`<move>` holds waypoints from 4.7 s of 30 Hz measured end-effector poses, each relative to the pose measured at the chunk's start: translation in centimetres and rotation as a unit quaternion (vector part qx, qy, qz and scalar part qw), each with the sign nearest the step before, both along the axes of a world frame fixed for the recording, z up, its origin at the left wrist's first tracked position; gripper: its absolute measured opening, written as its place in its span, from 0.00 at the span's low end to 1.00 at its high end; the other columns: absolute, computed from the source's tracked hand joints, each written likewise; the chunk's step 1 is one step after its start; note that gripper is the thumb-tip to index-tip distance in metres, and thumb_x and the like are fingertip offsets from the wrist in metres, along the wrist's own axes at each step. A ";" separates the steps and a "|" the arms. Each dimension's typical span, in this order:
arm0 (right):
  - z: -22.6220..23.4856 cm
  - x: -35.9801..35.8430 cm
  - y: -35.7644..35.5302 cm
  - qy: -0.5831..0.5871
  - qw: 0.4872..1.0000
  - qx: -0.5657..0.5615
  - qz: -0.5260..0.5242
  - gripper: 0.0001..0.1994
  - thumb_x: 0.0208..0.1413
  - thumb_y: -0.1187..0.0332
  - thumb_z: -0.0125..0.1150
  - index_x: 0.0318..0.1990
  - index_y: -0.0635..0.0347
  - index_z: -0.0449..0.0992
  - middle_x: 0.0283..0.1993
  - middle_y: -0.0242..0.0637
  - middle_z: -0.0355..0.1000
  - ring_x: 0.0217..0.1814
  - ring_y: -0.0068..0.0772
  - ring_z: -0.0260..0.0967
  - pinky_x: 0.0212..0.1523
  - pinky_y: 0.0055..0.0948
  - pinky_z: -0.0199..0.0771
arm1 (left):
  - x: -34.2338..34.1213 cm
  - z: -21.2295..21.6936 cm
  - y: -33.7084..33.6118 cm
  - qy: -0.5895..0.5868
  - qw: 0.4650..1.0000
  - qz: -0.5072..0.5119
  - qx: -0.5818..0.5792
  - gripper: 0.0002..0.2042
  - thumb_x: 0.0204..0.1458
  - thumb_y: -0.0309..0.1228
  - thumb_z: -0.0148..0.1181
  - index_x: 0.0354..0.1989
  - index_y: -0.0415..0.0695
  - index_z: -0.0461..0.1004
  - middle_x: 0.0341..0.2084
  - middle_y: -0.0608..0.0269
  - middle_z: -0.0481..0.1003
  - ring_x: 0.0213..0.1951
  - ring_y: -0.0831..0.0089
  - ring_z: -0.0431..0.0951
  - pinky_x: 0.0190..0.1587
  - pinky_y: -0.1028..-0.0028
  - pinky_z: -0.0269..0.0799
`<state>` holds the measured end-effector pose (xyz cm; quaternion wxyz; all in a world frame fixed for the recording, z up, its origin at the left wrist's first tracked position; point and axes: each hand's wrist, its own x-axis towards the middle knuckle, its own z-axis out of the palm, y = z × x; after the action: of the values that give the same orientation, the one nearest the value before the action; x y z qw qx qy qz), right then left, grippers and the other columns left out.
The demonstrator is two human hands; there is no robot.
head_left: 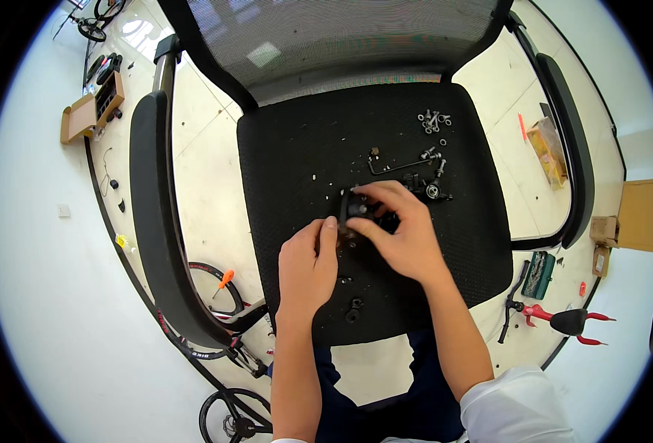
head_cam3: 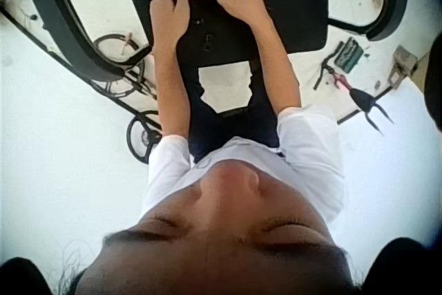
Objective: The person assembles small mechanical parts on a black office chair seat. They pick up and fit together various metal components, including gears, bolts, and brackets, using both hands. The workspace is cluttered with additional parts and tools.
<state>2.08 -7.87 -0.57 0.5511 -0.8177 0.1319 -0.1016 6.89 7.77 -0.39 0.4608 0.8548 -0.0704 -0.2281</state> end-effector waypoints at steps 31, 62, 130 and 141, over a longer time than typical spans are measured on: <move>-0.6 -1.2 -3.7 -0.059 0.938 -0.305 -0.156 0.14 0.48 0.70 0.64 0.43 0.64 0.76 0.46 0.45 0.73 0.50 0.47 0.70 0.51 0.38 0.71 | -2.5 -0.4 2.6 -0.151 0.985 -0.073 0.039 0.06 0.47 0.23 0.61 0.30 0.38 0.70 0.24 0.56 0.70 0.24 0.61 0.71 0.28 0.68 0.67; 0.0 -2.4 -5.6 0.021 0.979 -0.175 -0.103 0.11 0.47 0.71 0.65 0.39 0.62 0.76 0.34 0.37 0.73 0.34 0.34 0.68 0.36 0.29 0.68 | -1.4 -1.5 -2.8 -0.125 0.991 0.047 0.006 0.15 0.44 0.23 0.64 0.42 0.39 0.72 0.32 0.59 0.77 0.32 0.71 0.74 0.34 0.73 0.68; 1.6 -2.0 -3.3 0.105 0.938 0.297 0.146 0.17 0.43 0.83 0.69 0.43 0.70 0.75 0.41 0.43 0.77 0.35 0.22 0.78 0.35 0.15 0.78 | -0.7 -0.2 0.6 0.127 0.939 0.086 -0.307 0.14 0.56 0.21 0.59 0.51 0.31 0.75 0.38 0.56 0.80 0.37 0.78 0.79 0.42 0.79 0.75; 1.9 -2.0 -3.3 0.141 0.948 0.249 0.143 0.18 0.42 0.82 0.70 0.45 0.70 0.78 0.36 0.41 0.78 0.36 0.25 0.78 0.42 0.22 0.79 | -0.7 -0.2 0.7 0.133 0.940 0.065 -0.307 0.14 0.58 0.20 0.56 0.52 0.33 0.74 0.39 0.59 0.79 0.39 0.80 0.77 0.44 0.80 0.73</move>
<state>0.12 -11.12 1.31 0.7219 -0.6705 0.1112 0.1300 6.22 8.43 -0.61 0.7200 0.6362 -0.0195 -0.2765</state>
